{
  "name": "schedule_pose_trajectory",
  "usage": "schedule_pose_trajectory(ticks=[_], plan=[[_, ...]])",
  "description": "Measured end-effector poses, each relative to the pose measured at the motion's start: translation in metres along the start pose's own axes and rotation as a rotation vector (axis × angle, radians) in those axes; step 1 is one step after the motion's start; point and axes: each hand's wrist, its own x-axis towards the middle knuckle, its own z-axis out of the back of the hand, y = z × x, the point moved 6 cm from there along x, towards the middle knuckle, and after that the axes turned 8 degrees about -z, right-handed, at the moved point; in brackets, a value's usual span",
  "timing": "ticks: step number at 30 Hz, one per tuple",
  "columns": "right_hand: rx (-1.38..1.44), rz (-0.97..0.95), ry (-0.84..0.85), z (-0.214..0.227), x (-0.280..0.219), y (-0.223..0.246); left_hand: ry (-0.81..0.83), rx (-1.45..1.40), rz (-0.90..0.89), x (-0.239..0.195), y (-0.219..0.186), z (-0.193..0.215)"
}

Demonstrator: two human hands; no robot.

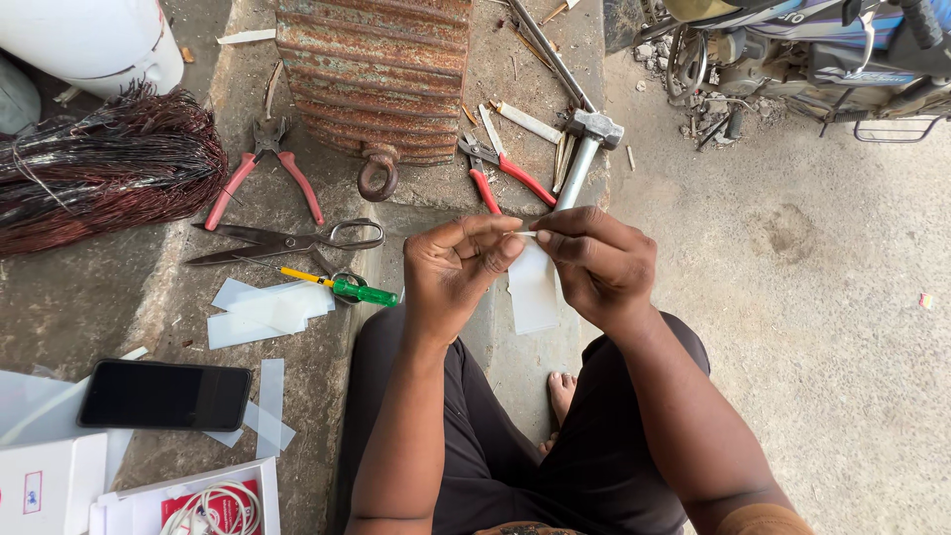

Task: The person sits on the ground and repeatedly wraps small white paper strips around the copper windings of a large transformer. They use a small brush to apply a substance to the paper before wrapping and inserting it into the gaps between the windings.

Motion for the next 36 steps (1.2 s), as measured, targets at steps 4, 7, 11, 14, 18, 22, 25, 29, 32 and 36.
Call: schedule_pose_trajectory(ticks=[4,7,11,14,18,22,25,29,32,36], plan=[[-0.057,0.060,0.018,-0.005,0.002,0.003,-0.005,0.114,-0.024,-0.001,-0.005,0.002],[-0.044,0.029,0.025,-0.007,0.003,0.001,-0.045,0.215,-0.018,-0.003,-0.009,0.001],[0.080,-0.121,0.068,-0.009,0.005,-0.006,-0.062,0.504,-0.274,-0.006,-0.029,-0.003],[0.176,-0.225,0.078,-0.010,0.004,-0.013,-0.033,0.648,-0.460,-0.008,-0.039,-0.008],[0.208,-0.278,0.072,-0.013,0.006,-0.017,-0.048,0.698,-0.521,-0.008,-0.037,-0.008],[0.147,-0.258,0.033,-0.017,0.005,-0.014,-0.083,0.742,-0.567,-0.009,-0.033,-0.007],[0.110,-0.240,0.018,-0.019,0.005,-0.013,-0.099,0.711,-0.524,-0.011,-0.029,-0.003],[0.121,-0.261,0.015,-0.020,0.006,-0.015,-0.081,0.245,-0.206,-0.011,-0.007,0.008],[0.125,-0.228,0.018,-0.021,0.006,-0.013,-0.055,0.064,-0.166,-0.015,-0.003,0.011],[0.131,-0.188,0.033,-0.026,0.006,-0.009,-0.154,0.136,-0.146,-0.022,0.001,0.013]])
